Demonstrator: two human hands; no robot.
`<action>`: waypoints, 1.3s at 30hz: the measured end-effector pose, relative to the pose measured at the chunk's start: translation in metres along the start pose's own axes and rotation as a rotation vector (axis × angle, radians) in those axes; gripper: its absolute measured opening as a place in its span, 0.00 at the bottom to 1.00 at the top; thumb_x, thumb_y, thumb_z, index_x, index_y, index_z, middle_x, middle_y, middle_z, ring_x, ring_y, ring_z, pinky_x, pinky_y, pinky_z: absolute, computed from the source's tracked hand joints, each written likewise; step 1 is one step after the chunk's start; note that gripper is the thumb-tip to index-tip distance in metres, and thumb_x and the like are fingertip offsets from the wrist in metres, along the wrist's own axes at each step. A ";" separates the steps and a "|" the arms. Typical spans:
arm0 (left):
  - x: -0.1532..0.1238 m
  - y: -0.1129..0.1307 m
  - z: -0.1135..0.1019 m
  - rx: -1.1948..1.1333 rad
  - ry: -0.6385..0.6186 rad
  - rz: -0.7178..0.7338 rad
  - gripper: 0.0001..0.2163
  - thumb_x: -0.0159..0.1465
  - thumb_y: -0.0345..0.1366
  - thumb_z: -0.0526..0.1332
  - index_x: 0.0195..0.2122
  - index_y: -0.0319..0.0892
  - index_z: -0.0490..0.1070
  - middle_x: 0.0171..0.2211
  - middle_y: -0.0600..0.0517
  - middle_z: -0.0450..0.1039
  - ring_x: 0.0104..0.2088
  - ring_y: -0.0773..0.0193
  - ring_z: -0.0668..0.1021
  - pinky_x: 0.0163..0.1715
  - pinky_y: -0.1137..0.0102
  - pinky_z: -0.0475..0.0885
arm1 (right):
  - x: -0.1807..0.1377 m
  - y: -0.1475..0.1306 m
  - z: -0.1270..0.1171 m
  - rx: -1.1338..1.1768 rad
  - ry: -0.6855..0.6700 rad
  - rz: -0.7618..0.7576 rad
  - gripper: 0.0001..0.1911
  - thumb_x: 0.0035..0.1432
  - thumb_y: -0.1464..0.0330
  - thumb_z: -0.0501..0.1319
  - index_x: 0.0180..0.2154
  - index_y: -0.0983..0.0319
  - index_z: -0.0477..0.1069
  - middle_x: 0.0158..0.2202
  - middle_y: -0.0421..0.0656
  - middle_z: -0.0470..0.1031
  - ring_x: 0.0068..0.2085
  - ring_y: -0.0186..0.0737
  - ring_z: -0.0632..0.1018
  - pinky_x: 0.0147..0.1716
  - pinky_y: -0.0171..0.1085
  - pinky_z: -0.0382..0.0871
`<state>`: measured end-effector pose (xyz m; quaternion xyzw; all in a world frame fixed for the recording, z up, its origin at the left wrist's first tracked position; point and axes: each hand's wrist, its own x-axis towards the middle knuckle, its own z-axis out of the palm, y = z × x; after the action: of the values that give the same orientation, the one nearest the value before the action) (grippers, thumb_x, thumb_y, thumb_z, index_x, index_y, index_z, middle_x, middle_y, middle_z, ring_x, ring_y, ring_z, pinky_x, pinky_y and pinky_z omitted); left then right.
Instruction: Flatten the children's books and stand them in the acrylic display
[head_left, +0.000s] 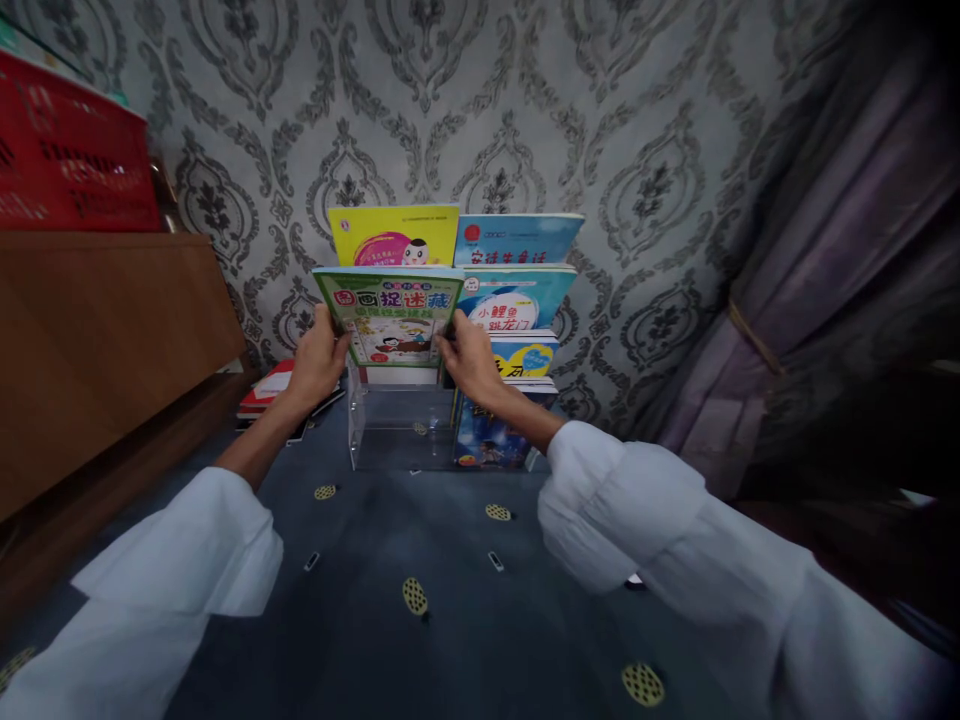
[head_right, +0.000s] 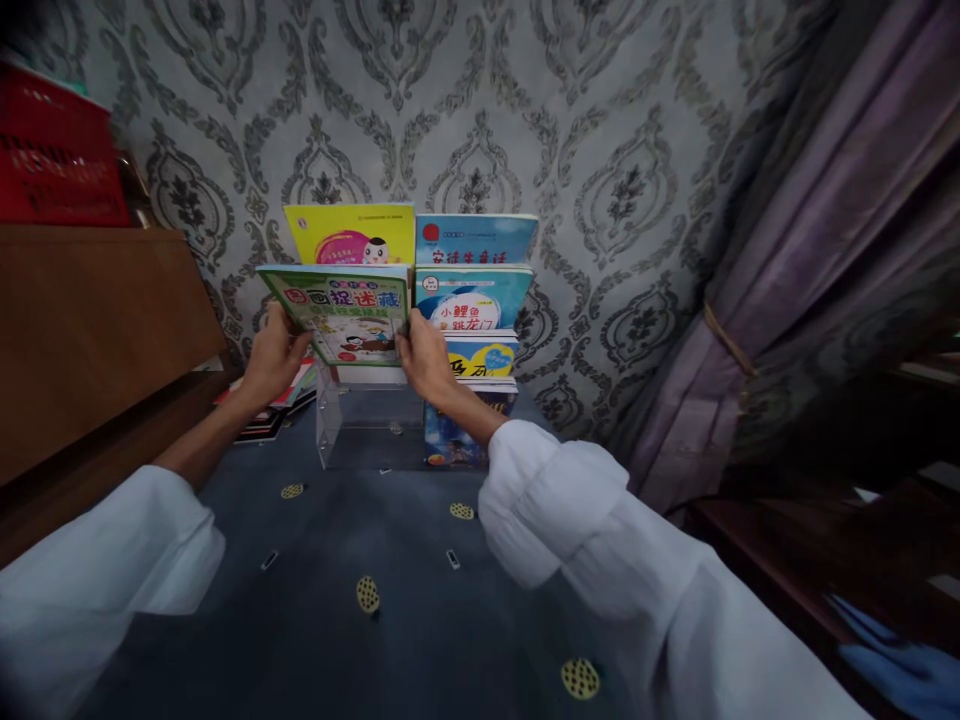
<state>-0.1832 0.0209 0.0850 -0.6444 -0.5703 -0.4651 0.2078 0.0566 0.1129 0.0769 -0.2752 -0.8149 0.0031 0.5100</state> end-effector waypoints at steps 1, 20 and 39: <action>-0.001 -0.002 0.001 0.014 -0.017 -0.015 0.12 0.63 0.34 0.55 0.48 0.44 0.59 0.39 0.45 0.75 0.41 0.49 0.80 0.41 0.58 0.75 | 0.001 0.000 0.000 -0.017 -0.014 0.004 0.04 0.61 0.69 0.54 0.40 0.59 0.63 0.35 0.48 0.75 0.37 0.49 0.75 0.40 0.48 0.72; 0.003 0.019 0.008 0.098 0.087 0.057 0.34 0.66 0.36 0.55 0.70 0.32 0.42 0.67 0.30 0.55 0.68 0.43 0.60 0.65 0.48 0.61 | -0.015 -0.020 -0.003 0.041 0.091 -0.036 0.43 0.62 0.73 0.49 0.73 0.61 0.30 0.70 0.56 0.55 0.68 0.58 0.61 0.64 0.62 0.63; 0.040 0.028 -0.003 0.153 -0.005 0.001 0.28 0.67 0.31 0.52 0.69 0.38 0.56 0.62 0.35 0.65 0.60 0.43 0.72 0.59 0.47 0.68 | -0.016 -0.014 0.000 0.015 -0.002 -0.066 0.38 0.63 0.73 0.49 0.72 0.67 0.40 0.67 0.59 0.59 0.67 0.56 0.63 0.67 0.59 0.58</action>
<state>-0.1619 0.0329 0.1268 -0.6281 -0.6045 -0.4183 0.2551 0.0556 0.0934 0.0676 -0.2445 -0.8239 -0.0075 0.5112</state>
